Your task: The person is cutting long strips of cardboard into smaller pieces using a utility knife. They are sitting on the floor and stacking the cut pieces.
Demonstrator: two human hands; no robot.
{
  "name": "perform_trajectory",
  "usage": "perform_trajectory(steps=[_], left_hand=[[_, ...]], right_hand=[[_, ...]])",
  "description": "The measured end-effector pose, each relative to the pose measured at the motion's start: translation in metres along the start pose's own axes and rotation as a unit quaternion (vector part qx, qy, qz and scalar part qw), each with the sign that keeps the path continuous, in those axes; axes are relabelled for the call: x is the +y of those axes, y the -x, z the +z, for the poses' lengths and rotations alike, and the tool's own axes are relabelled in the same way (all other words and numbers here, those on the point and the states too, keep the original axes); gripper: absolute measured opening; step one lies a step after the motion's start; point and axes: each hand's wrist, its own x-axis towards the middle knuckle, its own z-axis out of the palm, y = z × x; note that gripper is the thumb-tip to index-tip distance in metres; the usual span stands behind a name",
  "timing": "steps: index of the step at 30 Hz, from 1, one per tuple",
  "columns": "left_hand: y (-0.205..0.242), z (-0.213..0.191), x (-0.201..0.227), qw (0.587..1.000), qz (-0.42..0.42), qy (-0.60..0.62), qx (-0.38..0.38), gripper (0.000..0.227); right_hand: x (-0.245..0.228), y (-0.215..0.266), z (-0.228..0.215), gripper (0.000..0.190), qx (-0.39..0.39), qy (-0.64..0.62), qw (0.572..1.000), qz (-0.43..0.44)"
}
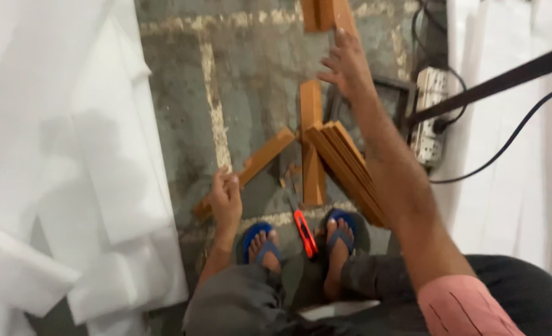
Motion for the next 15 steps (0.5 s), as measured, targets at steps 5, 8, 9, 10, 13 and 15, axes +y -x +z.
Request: perform_trajectory(steps=[5,8,9,10,13,15], left_hand=[[-0.014,-0.034,-0.032,0.952,0.068,-0.299,-0.012,0.041],[-0.01,-0.053,-0.051,0.911,0.01,-0.412,-0.026,0.047],[-0.01,-0.054,-0.056,0.894,-0.004,-0.447,-0.032,0.045],[-0.01,-0.053,-0.06,0.876,-0.018,-0.481,-0.038,0.044],[0.003,-0.048,-0.068,0.84,0.05,-0.539,-0.032,0.049],[0.013,-0.048,-0.073,0.826,0.049,-0.559,-0.044,0.045]], right_hand=[[0.028,0.033,-0.08,0.038,0.067,0.32,0.94,-0.094],[0.092,0.109,-0.15,0.035,0.049,0.506,0.834,-0.216],[0.11,0.132,-0.171,0.039,0.077,0.486,0.864,-0.107],[0.124,0.154,-0.191,0.039,0.089,0.513,0.85,-0.079],[0.156,0.195,-0.226,0.036,0.116,0.563,0.817,-0.044],[0.168,0.201,-0.231,0.036,0.118,0.566,0.814,-0.054]])
